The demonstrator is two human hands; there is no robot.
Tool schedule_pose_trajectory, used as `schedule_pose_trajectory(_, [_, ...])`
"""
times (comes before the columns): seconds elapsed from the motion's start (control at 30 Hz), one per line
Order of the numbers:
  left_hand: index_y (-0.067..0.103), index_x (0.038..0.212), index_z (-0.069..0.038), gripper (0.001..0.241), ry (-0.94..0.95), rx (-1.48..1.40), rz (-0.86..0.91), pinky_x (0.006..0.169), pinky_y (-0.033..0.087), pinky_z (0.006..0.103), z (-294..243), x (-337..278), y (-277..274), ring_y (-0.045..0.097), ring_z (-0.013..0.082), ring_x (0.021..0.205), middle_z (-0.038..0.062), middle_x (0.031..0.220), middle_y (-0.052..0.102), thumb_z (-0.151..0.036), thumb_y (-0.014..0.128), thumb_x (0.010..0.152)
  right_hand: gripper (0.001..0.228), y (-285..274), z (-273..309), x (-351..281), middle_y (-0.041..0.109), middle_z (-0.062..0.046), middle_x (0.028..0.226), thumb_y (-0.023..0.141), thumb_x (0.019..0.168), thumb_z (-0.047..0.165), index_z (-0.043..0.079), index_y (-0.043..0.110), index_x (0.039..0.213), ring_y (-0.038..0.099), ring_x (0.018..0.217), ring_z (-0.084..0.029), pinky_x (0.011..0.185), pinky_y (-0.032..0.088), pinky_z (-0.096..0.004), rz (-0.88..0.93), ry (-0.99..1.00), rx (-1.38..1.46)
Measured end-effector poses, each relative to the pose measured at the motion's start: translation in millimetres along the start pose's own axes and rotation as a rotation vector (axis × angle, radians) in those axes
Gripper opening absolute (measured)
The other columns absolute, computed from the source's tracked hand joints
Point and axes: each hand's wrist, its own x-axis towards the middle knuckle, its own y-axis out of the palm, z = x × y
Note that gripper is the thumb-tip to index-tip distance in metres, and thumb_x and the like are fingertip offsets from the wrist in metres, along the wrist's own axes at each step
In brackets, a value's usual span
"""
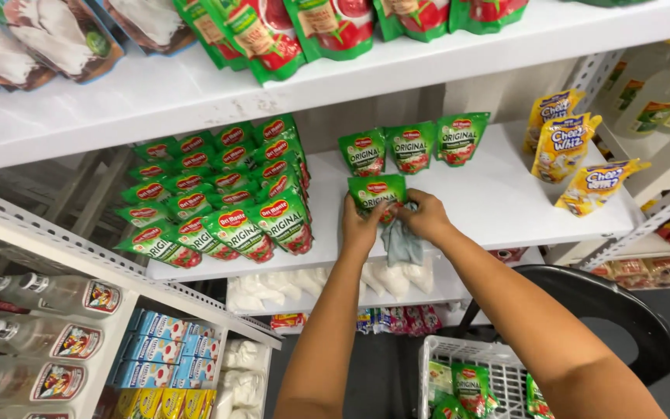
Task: Stocking and cleaning condiment bottles and sauce pouches on grocery store shelves using a cloth.
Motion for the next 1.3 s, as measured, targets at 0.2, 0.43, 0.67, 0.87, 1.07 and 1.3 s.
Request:
schedule_pose_trajectory(0.2, [0.024,0.160,-0.002,0.081,-0.119,-0.093,-0.061,0.118,0.040,0.0563,2.7,19.1,1.1,0.042,0.0458,0.142,0.031,0.149,0.045,0.010,0.064,0.091,0.023,34.7,-12.7,44.7,0.076,-0.006,0.111,0.083,0.084,0.035,0.025,0.079,0.104,0.066,0.119,-0.032,0.103,0.052,-0.047,-0.080,0.160,-0.015])
schedule_pose_trajectory(0.43, [0.052,0.146,-0.003,0.077,-0.053,-0.080,-0.276,0.105,0.053,0.0472,39.6,30.0,10.9,0.061,0.0432,0.125,0.027,0.130,0.062,0.027,0.065,0.076,0.028,47.6,-18.6,66.4,0.076,-0.006,0.115,0.081,0.084,0.040,0.030,0.078,0.110,0.065,0.121,-0.032,0.103,0.053,-0.047,-0.095,0.269,-0.096])
schedule_pose_trajectory(0.67, [0.052,0.146,-0.006,0.075,-0.046,0.238,-0.256,0.108,0.053,0.0476,47.6,31.1,4.0,0.059,0.0424,0.129,0.026,0.137,0.060,0.019,0.071,0.078,0.055,42.2,-6.9,40.1,0.073,-0.011,0.125,0.067,0.090,0.060,0.021,0.070,0.130,0.064,0.125,-0.035,0.109,0.049,-0.052,-0.052,0.223,-0.123])
schedule_pose_trajectory(0.87, [0.041,0.149,0.002,0.086,0.242,0.318,-0.285,0.115,0.042,0.0613,56.1,-23.1,-6.9,0.049,0.0555,0.136,0.036,0.141,0.051,0.019,0.086,0.077,0.023,-51.0,-23.5,-100.1,0.078,-0.014,0.103,0.081,0.089,0.019,0.010,0.078,0.110,0.072,0.108,-0.030,0.100,0.053,-0.044,-0.220,-0.008,0.378])
schedule_pose_trajectory(1.07, [0.065,0.128,0.006,0.036,0.599,0.779,-0.037,0.100,0.053,0.0470,54.9,-220.1,13.6,0.070,0.0394,0.110,0.022,0.124,0.069,-0.007,0.068,0.094,0.012,-148.7,-192.7,-265.1,0.075,-0.012,0.097,0.076,0.092,0.013,0.004,0.077,0.100,0.066,0.100,-0.022,0.098,0.049,-0.042,0.085,0.161,0.333])
schedule_pose_trajectory(1.3, [0.048,0.153,-0.011,0.076,-0.030,1.061,0.788,0.115,0.031,0.0634,129.4,-415.0,-2.9,0.026,0.0477,0.151,0.027,0.157,0.038,-0.005,0.077,0.083,0.046,-115.3,-415.9,-397.8,0.076,-0.014,0.097,0.088,0.077,0.044,0.014,0.078,0.109,0.072,0.095,-0.034,0.082,0.055,-0.041,-0.018,1.061,-0.114])
